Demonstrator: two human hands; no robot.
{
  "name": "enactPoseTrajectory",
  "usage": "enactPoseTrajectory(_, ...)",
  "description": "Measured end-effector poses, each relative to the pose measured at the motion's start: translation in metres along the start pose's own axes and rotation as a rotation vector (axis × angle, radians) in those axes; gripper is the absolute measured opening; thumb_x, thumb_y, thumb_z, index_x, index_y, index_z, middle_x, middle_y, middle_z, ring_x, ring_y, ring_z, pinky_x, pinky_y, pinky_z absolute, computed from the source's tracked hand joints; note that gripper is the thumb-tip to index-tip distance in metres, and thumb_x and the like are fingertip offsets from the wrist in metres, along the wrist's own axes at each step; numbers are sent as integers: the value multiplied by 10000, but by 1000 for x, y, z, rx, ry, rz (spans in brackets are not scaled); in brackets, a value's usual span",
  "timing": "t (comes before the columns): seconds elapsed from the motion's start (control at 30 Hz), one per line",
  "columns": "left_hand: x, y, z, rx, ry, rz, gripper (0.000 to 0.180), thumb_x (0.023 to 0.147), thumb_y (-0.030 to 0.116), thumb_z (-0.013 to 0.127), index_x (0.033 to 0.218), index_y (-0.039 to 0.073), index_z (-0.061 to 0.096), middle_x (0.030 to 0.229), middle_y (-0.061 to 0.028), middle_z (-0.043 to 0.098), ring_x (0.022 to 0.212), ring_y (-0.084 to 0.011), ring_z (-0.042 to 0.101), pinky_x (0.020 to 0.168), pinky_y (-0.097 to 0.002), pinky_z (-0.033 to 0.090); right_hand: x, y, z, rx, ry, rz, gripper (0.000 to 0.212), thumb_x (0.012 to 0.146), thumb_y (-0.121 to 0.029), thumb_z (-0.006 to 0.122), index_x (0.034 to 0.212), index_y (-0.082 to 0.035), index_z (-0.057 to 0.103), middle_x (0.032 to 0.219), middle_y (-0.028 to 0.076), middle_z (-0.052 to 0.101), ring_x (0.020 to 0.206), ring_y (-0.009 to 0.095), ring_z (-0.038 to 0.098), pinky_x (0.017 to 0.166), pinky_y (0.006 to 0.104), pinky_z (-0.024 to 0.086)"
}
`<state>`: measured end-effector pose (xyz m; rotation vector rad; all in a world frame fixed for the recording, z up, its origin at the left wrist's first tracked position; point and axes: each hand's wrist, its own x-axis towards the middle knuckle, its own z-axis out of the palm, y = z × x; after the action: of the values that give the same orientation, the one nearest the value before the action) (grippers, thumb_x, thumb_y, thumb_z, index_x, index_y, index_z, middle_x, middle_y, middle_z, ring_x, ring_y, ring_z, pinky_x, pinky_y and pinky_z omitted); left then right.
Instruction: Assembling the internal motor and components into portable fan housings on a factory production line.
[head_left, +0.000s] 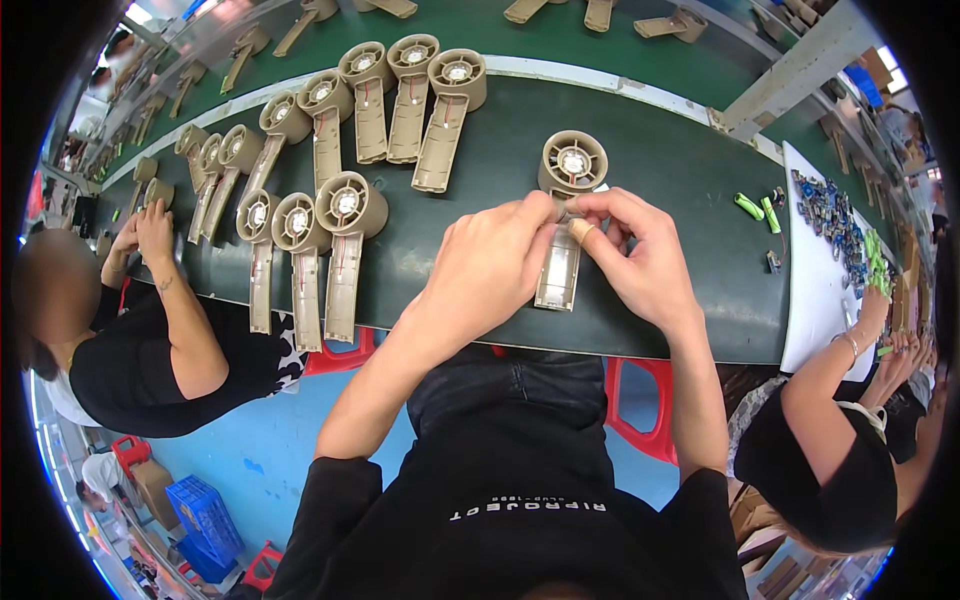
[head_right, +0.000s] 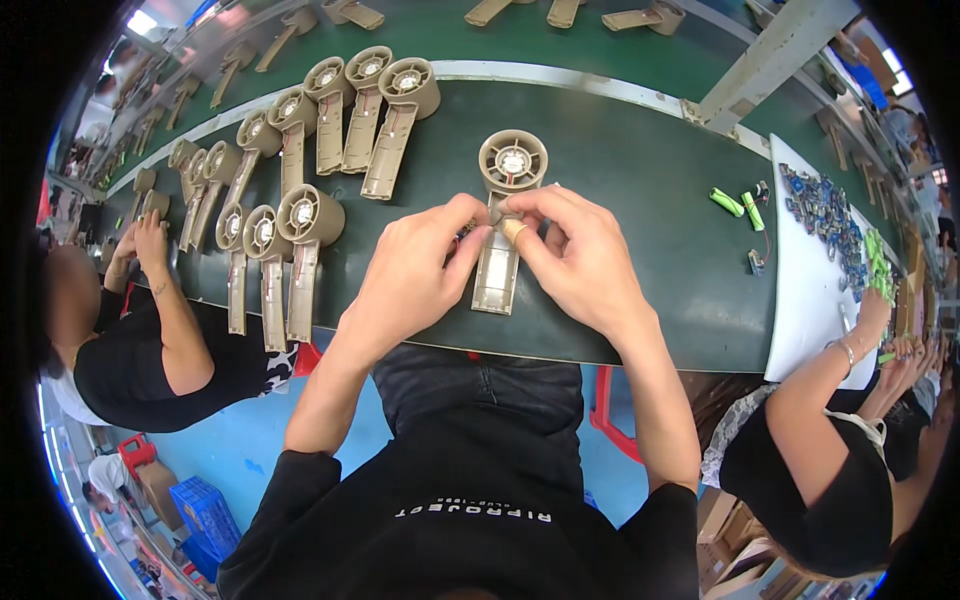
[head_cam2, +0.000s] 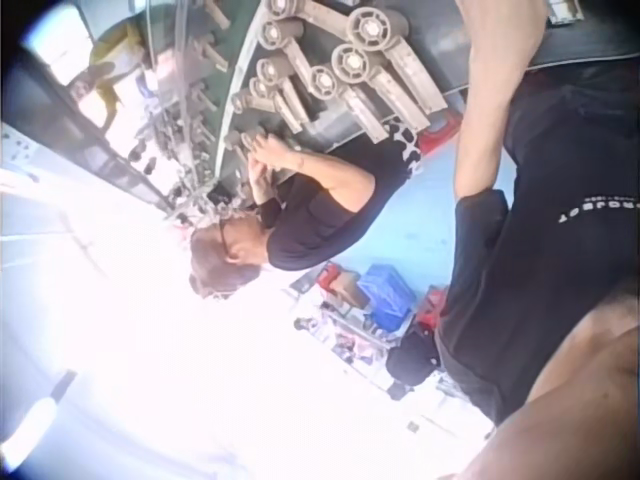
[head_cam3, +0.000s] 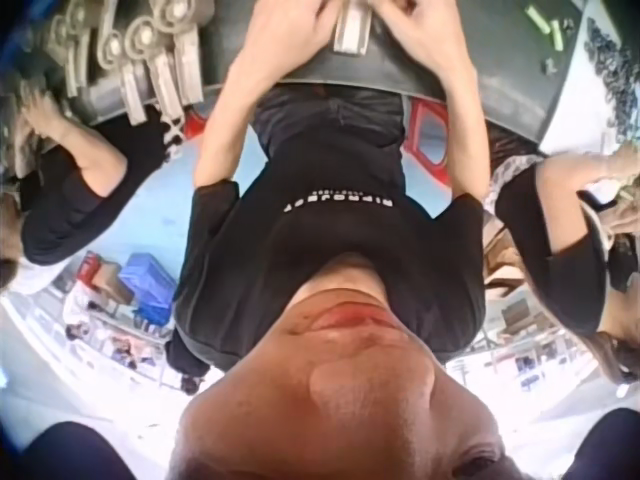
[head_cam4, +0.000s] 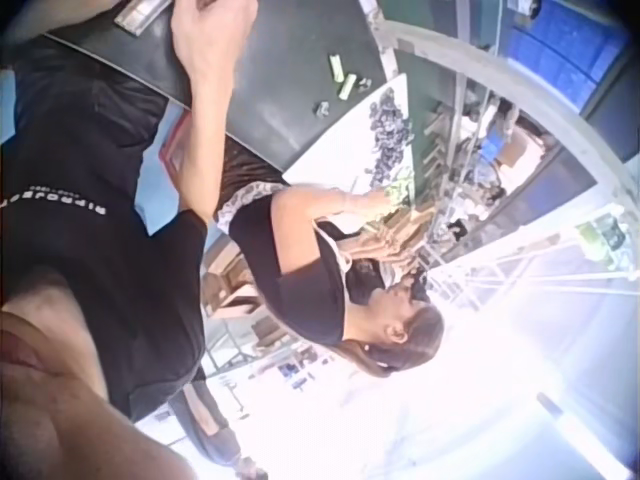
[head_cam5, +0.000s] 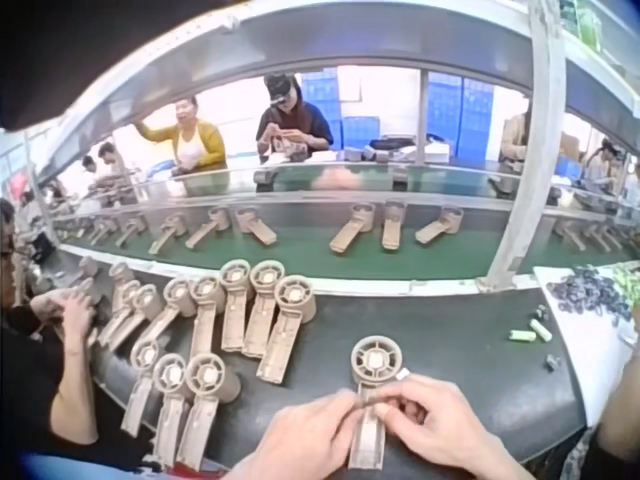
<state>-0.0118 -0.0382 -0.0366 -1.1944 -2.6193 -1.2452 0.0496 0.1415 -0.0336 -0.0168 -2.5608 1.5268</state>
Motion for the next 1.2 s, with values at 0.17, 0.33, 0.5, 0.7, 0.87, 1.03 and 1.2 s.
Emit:
enactPoseTrajectory(0.17,6,-4,-6,-436,-99,-400,144,935,124,595,982,-12,609,691,-103,605,518,-99,511,490,-293,394,3,3,8,-123,-21,-100,199,837,-43,674,1033,-17,699,755,14,549,541,63,404,505,234,334)
enactPoseTrajectory(0.33,8,-19,-9,-844,-166,-529,151,966,159,583,1000,18,626,748,39,563,631,-18,465,555,-214,375,5,11,19,-60,86,-177,153,832,-36,681,981,-2,689,741,14,535,529,54,398,497,230,325)
enactPoseTrajectory(0.5,3,-19,-9,-839,-82,-500,149,970,157,575,1019,23,617,742,53,530,616,-21,431,552,-214,357,5,11,23,-76,128,-174,97,811,-3,671,905,14,658,734,6,528,511,42,387,471,220,308)
enactPoseTrajectory(0.7,2,-8,-7,-315,5,-171,121,919,122,621,960,11,597,676,-83,536,505,-134,418,477,-289,317,5,14,24,-72,156,-243,110,784,24,677,891,8,657,742,-1,544,499,28,382,445,209,288)
enactPoseTrajectory(0.87,6,-10,-7,-372,-105,-275,108,918,102,611,952,4,582,634,-96,525,471,-134,428,465,-305,317,5,16,25,-199,204,-383,150,779,22,706,926,7,681,721,-1,576,496,27,406,442,202,291)
enactPoseTrajectory(1.03,4,-7,-8,-375,-103,-271,92,926,78,587,980,5,577,682,-120,560,504,-181,495,494,-322,369,1,16,26,44,143,-93,144,839,-18,680,981,2,695,664,-31,566,519,6,403,468,198,307)
enactPoseTrajectory(1.2,0,-21,8,-140,130,143,118,947,30,548,1050,8,601,827,-74,616,667,-173,580,597,-304,449,3,14,21,134,38,35,114,863,-31,643,961,10,683,636,-61,534,538,-14,400,496,180,308)
